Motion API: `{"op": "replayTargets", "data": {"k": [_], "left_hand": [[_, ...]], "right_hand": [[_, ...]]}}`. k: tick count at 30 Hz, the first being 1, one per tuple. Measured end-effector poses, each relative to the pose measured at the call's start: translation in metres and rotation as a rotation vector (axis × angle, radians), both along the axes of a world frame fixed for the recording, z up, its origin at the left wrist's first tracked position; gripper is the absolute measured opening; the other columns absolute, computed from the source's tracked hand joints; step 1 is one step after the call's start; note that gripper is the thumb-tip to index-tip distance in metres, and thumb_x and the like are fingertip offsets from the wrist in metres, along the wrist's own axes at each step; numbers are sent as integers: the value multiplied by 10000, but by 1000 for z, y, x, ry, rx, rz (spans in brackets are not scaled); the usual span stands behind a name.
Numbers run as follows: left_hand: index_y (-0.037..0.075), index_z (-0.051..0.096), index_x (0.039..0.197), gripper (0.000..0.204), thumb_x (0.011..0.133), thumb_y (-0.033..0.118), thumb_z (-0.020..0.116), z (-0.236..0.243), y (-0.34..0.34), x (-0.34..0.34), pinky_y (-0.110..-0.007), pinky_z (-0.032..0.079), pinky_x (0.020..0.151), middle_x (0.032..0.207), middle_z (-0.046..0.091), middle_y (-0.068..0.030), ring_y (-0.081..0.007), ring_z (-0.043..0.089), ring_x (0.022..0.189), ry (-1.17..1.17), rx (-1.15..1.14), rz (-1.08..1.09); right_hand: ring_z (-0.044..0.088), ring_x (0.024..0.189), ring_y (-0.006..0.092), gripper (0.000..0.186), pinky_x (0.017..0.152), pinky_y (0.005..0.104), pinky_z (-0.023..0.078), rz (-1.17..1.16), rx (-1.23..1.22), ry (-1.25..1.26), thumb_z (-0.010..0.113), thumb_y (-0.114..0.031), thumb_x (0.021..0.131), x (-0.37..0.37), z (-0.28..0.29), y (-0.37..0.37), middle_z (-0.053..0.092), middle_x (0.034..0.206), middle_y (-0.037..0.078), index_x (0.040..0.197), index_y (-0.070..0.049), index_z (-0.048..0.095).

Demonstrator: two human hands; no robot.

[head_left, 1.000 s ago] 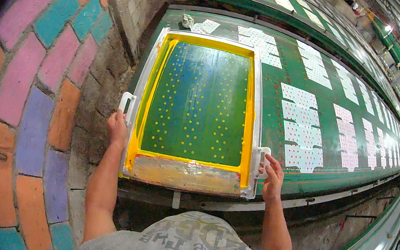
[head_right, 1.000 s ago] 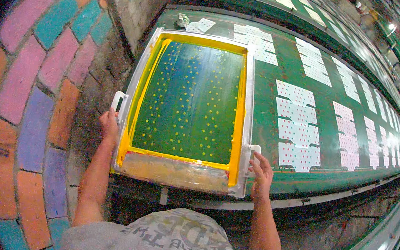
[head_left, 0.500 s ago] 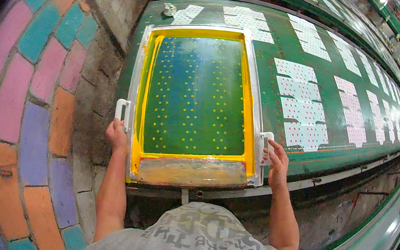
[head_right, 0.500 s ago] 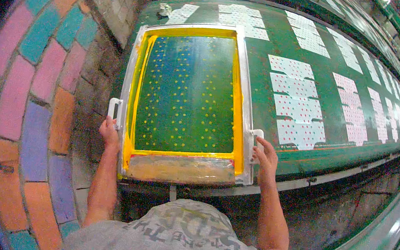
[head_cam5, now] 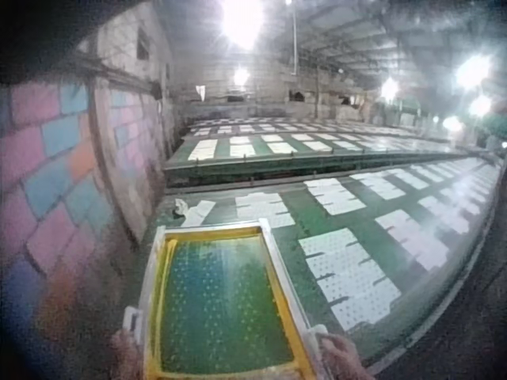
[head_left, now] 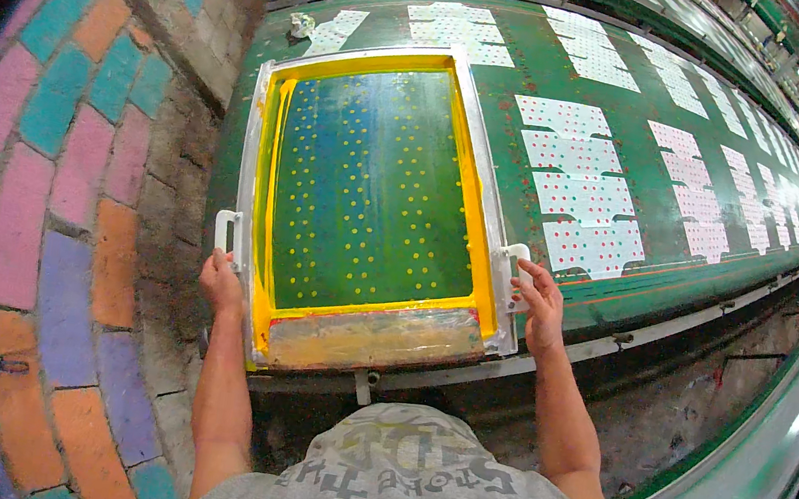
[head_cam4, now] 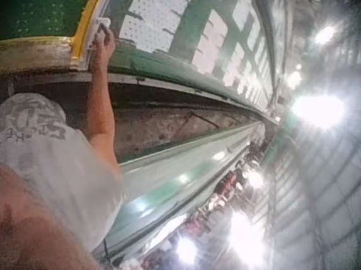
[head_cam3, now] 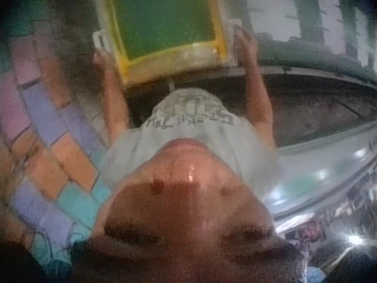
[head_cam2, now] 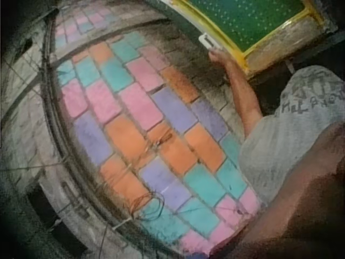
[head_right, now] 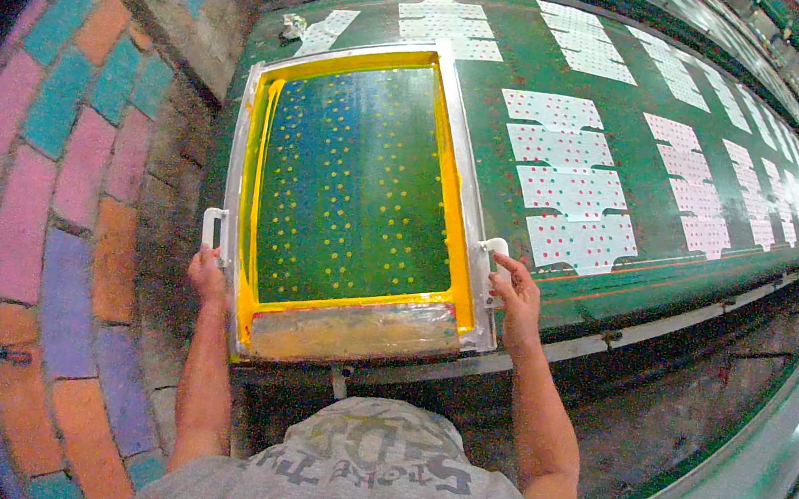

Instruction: The person performs screen printing by placing a yellow-framed screen over sheets on a green table, spreading yellow ink with a squeegee, and lifting the screen to reveal printed dots. The person repeats this process multiple times, handling the screen and squeegee throughout.

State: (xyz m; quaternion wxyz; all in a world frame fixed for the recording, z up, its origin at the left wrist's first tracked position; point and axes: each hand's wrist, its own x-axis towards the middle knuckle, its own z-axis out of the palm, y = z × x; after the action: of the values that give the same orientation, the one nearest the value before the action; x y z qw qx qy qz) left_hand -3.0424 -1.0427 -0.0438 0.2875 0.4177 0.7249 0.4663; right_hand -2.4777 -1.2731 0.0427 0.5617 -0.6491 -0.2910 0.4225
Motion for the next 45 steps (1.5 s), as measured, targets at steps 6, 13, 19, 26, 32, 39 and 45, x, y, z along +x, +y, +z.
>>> {"op": "replayTargets", "data": {"k": [6,13,19,26,32,39,45], "left_hand": [[-57,770,1040,460,1107,380,643,1,1,6,-428,546,795,904,771,-117,-225,698,820,163,35,-17],[-32,756,1045,389,1040,356,737,37,5,-8,-435,546,785,896,767,-141,-232,720,844,230,-201,-214],[-19,733,1116,399,1001,362,768,37,82,-23,-512,575,890,1067,777,-245,-421,756,1010,552,-209,-496],[27,721,1179,354,1017,341,740,4,104,-20,-540,571,928,1134,769,-257,-460,742,1081,413,-112,-554],[25,705,1181,300,1038,289,704,10,96,-12,-537,571,917,1124,768,-255,-457,743,1066,385,-81,-545],[14,700,1188,249,1028,205,706,18,92,-5,-527,578,923,1128,760,-262,-460,743,1063,334,-50,-549],[30,697,1243,264,1036,194,691,19,94,-5,-514,576,941,1137,761,-251,-441,743,1075,262,-67,-576]], "right_hand": [[584,1397,393,592,1158,530,477,279,154,-1226,802,-189,906,-53,31,-2,581,1563,183,1468,-97,640],[545,1454,415,613,1148,563,480,936,290,-1078,803,-245,884,-138,26,-23,582,1555,187,1458,-109,638],[625,1379,360,543,1120,521,508,828,347,-1245,688,-173,920,-150,9,-31,647,1509,124,1460,-133,647],[625,1365,366,564,1107,535,507,871,273,-1341,648,-181,943,-157,35,-13,644,1512,128,1503,-126,615],[663,1291,372,604,1085,524,522,889,80,-1353,710,-58,866,-226,53,33,690,1394,145,1463,-116,642],[731,1066,384,447,943,504,575,955,-117,-1272,678,8,873,-234,76,56,775,1192,136,1289,-132,763],[734,1095,368,505,935,498,568,899,-93,-1271,694,2,839,-250,72,21,767,1234,122,1324,-128,752]]}}
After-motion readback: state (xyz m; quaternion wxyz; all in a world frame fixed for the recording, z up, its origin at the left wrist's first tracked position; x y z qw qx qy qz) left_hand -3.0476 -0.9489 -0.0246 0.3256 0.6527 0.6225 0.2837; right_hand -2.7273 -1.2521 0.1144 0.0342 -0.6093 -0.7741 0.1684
